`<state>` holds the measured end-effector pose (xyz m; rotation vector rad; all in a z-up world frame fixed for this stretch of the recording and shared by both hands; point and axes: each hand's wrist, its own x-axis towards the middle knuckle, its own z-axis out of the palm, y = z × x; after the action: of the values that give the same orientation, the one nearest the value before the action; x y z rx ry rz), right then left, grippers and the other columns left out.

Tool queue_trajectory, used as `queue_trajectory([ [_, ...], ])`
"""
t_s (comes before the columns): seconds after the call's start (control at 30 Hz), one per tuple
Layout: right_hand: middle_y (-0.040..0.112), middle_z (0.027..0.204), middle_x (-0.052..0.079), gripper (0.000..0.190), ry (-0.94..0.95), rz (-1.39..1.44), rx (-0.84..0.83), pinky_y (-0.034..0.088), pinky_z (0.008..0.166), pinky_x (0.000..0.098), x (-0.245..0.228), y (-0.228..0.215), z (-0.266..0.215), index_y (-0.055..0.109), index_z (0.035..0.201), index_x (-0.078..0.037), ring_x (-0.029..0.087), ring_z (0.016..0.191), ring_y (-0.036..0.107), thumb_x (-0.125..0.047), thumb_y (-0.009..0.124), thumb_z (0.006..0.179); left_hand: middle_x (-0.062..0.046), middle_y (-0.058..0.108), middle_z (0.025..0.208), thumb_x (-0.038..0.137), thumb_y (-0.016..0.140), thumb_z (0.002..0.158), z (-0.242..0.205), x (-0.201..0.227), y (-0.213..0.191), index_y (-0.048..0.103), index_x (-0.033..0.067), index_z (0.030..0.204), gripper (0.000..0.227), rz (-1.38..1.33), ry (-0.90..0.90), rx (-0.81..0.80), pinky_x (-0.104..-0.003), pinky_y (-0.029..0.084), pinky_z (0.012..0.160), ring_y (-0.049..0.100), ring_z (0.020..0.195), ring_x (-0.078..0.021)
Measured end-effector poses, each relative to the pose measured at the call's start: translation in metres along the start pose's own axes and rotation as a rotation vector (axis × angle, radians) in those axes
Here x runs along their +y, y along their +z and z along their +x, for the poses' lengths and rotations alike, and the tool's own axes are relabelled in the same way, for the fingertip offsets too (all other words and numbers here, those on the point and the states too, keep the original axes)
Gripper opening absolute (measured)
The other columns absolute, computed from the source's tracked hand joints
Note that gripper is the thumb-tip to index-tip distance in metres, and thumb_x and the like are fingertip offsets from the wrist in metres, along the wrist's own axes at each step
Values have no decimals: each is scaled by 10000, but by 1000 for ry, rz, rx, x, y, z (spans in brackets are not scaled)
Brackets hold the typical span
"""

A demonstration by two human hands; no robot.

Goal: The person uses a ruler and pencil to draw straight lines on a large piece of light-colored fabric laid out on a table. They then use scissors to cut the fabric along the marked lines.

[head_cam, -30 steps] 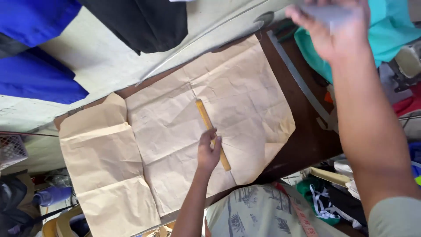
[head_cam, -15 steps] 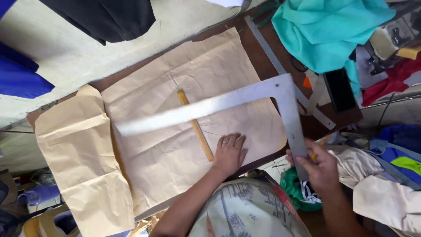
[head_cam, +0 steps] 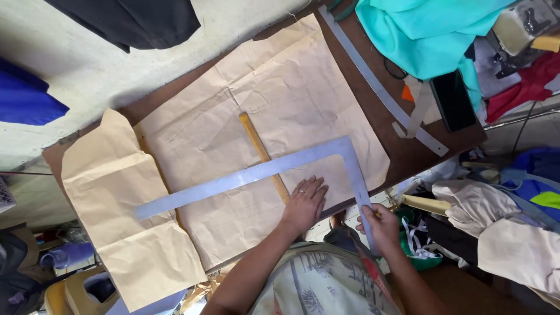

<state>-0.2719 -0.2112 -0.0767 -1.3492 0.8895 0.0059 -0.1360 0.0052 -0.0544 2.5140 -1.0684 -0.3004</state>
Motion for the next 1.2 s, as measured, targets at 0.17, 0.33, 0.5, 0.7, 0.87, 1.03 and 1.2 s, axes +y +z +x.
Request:
queue_trajectory([
  [0.17, 697, 741, 258, 245, 35, -68, 57, 615, 497, 376, 19, 9, 16, 679, 1031, 40, 302, 570, 723, -195, 732, 989, -80, 540, 1332, 423, 502, 946, 18, -5, -9, 564, 221, 1398, 499, 193, -22, 426, -538, 362, 1029, 503, 1255, -326],
  [0.33, 676, 702, 253, 269, -31, -119, 108, 609, 525, 366, 24, 9, 23, 695, 993, 63, 275, 580, 701, -192, 778, 970, -107, 232, 1654, 621, 358, 1005, 37, -11, -18, 263, 299, 1623, 703, 216, -267, 121, -657, 77, 1184, 143, 1531, -390],
  [0.5, 670, 695, 204, 204, -39, -190, 103, 607, 526, 330, 5, 7, 19, 725, 1046, -10, 230, 551, 683, -193, 765, 964, -72, 142, 1674, 650, 270, 1000, 40, -11, -17, 162, 356, 1631, 704, 229, -331, -68, -616, 3, 1170, 55, 1527, -344],
  [0.7, 668, 662, 190, 211, -32, -180, 82, 607, 523, 319, -3, 7, 18, 742, 1035, -35, 219, 534, 680, -220, 790, 946, -75, 128, 1674, 659, 261, 992, 42, -8, -19, 137, 353, 1634, 721, 238, -356, -87, -614, -7, 1169, 32, 1526, -349],
  [0.87, 676, 658, 194, 205, -37, -181, 78, 604, 520, 312, 6, 4, 25, 748, 1025, -47, 219, 527, 686, -228, 795, 942, -84, 112, 1672, 655, 248, 989, 44, -7, -20, 127, 340, 1638, 731, 228, -369, -114, -617, -30, 1158, 10, 1519, -359],
  [1.03, 677, 653, 176, 186, -31, -186, 67, 597, 520, 303, 3, 7, 24, 745, 983, -52, 204, 531, 690, -229, 789, 942, -82, 73, 1684, 658, 240, 984, 44, -6, -23, 96, 347, 1641, 741, 221, -381, -139, -623, -45, 1163, -26, 1526, -358],
  [1.2, 667, 654, 161, 186, -14, -143, 70, 598, 531, 296, 7, 6, 28, 740, 973, -47, 186, 534, 681, -223, 789, 941, -84, 39, 1696, 653, 228, 985, 47, -6, -24, 62, 346, 1646, 748, 226, -385, -182, -627, -67, 1165, -46, 1534, -361],
])
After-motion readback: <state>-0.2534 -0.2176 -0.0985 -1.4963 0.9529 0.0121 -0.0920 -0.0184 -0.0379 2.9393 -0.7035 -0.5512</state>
